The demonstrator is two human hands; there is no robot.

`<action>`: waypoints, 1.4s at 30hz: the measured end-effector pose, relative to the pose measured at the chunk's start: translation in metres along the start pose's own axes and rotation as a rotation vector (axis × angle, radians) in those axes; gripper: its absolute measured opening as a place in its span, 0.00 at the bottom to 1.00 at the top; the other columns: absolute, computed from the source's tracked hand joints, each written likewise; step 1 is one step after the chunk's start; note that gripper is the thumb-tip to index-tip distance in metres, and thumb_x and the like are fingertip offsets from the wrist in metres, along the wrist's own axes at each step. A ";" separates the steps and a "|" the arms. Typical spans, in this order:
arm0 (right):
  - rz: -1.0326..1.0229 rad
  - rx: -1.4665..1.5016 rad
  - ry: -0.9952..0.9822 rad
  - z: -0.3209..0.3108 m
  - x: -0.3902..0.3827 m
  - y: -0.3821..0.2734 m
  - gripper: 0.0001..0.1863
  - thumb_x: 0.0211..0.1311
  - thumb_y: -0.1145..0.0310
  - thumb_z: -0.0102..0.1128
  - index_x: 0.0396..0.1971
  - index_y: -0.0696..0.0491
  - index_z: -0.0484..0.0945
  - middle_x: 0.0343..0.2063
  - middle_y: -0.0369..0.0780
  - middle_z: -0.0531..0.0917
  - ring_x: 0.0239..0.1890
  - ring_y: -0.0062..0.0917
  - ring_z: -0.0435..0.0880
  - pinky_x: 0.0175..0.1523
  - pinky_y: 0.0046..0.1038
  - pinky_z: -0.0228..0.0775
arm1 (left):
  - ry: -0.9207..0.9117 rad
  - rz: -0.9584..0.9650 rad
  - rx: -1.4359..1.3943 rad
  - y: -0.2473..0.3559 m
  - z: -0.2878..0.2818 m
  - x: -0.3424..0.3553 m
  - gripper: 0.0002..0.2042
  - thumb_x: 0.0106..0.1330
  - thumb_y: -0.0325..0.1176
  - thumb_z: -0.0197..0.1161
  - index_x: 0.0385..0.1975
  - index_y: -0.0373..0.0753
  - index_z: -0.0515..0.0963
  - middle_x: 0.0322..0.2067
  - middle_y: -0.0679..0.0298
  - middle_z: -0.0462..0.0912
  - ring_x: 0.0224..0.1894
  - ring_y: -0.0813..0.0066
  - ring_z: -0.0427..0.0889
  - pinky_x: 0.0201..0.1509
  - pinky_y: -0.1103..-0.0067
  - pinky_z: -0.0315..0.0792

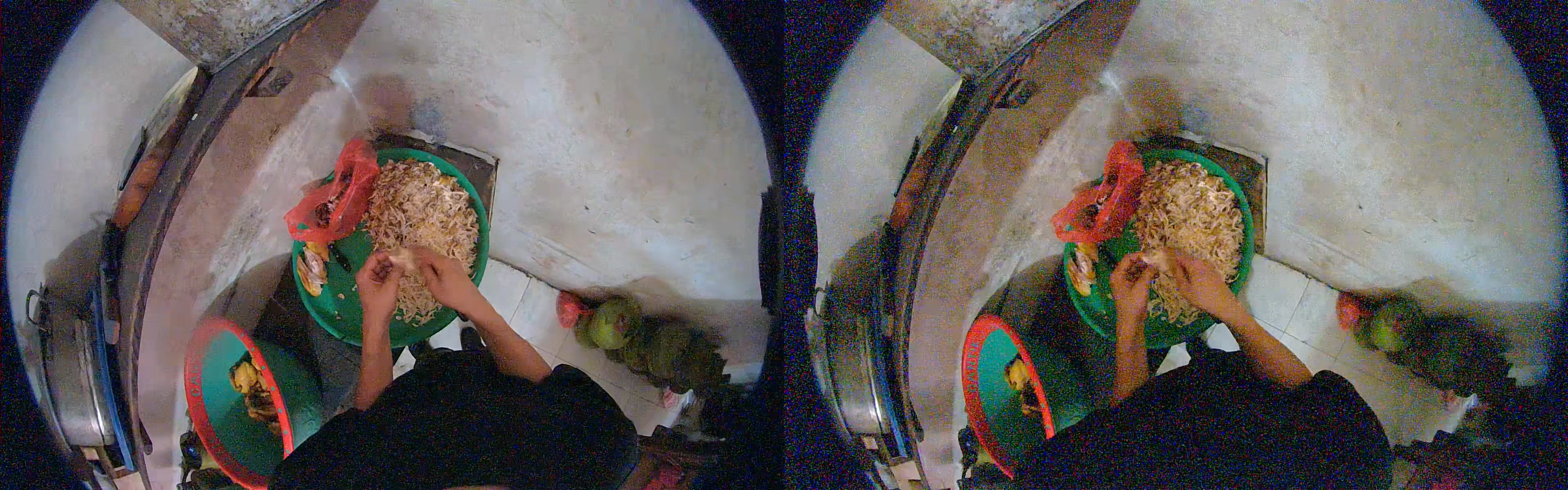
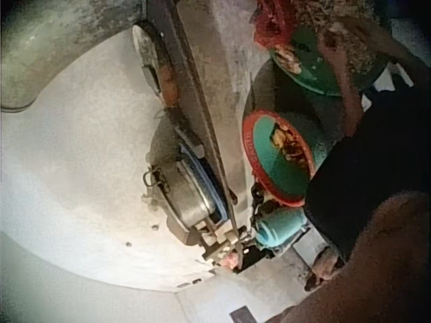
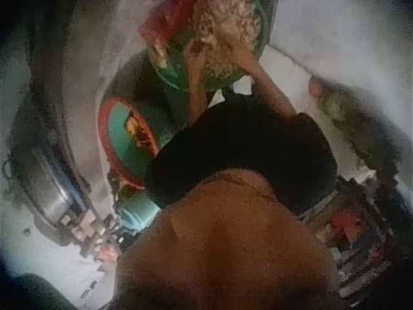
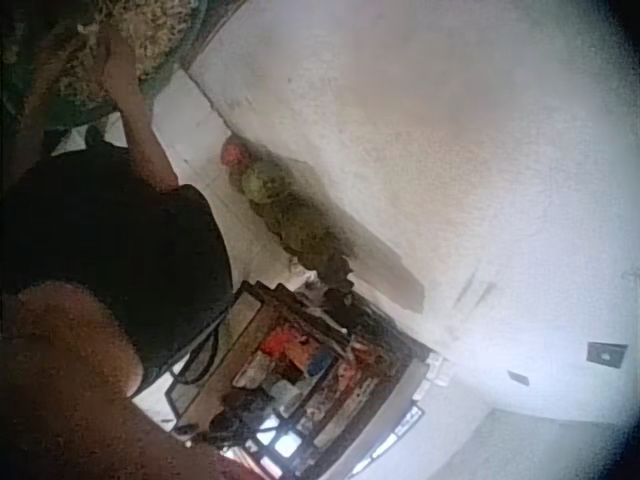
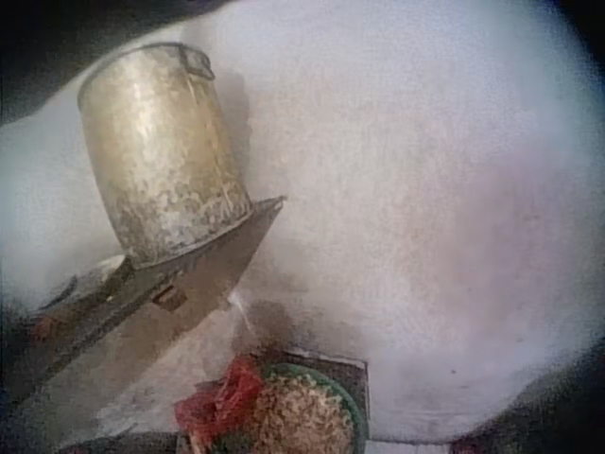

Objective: Shredding cooked chicken by hand into a green bowl.

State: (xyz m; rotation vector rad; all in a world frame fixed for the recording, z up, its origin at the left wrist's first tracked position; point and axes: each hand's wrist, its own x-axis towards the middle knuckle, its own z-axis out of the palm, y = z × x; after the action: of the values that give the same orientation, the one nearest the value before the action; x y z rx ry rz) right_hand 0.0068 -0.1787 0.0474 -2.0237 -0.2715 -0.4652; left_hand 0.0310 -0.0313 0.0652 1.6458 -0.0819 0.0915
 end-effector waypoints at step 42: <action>0.071 0.026 -0.226 -0.014 0.013 0.001 0.17 0.62 0.67 0.44 0.50 0.54 0.68 0.40 0.52 0.76 0.39 0.47 0.77 0.46 0.39 0.68 | 0.018 0.040 0.050 0.008 -0.003 -0.004 0.11 0.51 0.15 0.57 0.35 0.34 0.75 0.31 0.65 0.79 0.34 0.82 0.76 0.37 0.86 0.71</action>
State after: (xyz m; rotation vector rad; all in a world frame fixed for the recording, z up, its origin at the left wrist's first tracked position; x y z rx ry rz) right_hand 0.0160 -0.1919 0.0579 -2.0543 -0.3397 -0.1869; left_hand 0.0257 -0.0288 0.0732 1.6931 -0.0997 0.1397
